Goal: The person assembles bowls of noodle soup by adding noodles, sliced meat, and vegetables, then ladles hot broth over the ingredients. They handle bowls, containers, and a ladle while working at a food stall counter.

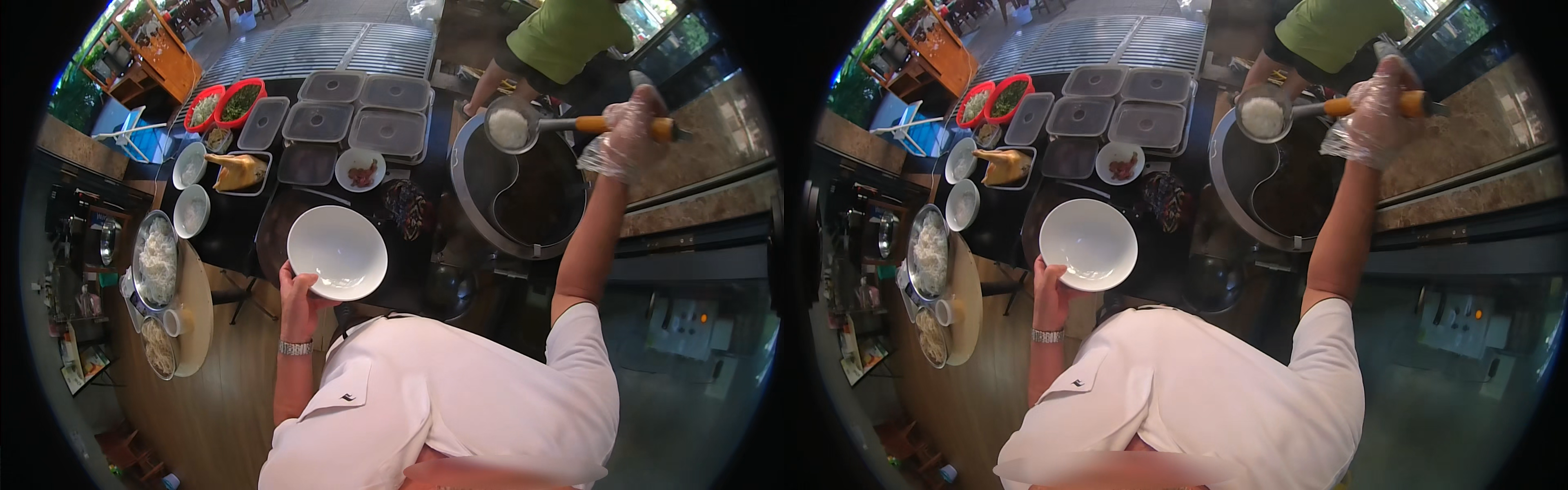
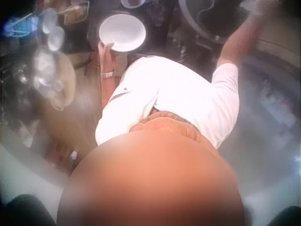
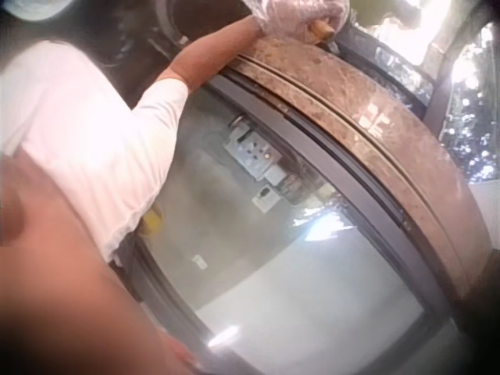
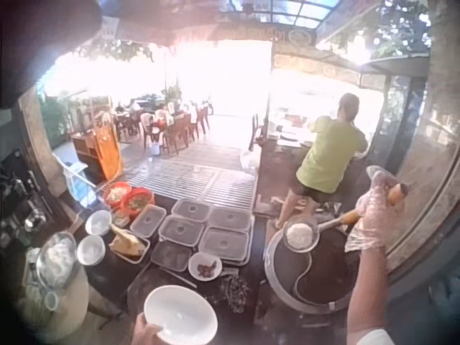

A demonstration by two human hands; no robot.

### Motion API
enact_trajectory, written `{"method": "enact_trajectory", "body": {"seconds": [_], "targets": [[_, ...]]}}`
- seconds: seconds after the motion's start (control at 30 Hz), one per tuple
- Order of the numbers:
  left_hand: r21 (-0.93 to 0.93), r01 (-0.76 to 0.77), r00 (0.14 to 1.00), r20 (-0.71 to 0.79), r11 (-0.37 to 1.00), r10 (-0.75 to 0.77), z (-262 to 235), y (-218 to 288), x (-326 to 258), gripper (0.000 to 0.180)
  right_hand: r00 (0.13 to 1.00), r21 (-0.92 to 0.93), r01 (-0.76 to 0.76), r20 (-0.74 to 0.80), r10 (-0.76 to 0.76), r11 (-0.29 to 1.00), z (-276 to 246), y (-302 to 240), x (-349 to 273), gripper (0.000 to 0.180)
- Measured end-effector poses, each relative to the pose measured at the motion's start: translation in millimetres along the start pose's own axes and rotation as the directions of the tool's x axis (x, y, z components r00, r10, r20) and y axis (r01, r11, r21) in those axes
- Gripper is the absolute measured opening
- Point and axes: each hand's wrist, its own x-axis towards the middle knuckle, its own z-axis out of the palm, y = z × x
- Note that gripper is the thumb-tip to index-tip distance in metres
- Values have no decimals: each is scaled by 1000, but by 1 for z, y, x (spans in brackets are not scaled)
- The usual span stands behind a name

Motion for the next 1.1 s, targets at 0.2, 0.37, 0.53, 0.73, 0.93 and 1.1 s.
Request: {"method": "enact_trajectory", "body": {"seconds": [0.2,0.37,0.53,0.73,0.93,1.1], "targets": [[-87,-11,998,64,996,16,1,8,-14,69,998,40,46,31,-48,998,-28,12,-30,26],[-122,5,994,109,993,8,-6,15,-19,61,975,-504,-220,-84,206,835,-18,91,-70,24],[-197,-30,993,110,980,52,-3,42,-17,56,957,98,-144,266,113,985,27,8,-79,20],[-315,-88,964,213,945,160,-11,94,-3,50,913,573,-379,358,194,727,83,-144,-180,25],[-486,-191,889,284,853,360,-41,155,9,50,-68,881,360,354,-933,308,183,-183,-243,11],[-584,-127,889,292,802,354,-96,183,23,48,-293,937,350,130,-947,20,263,-177,-292,16]]}}
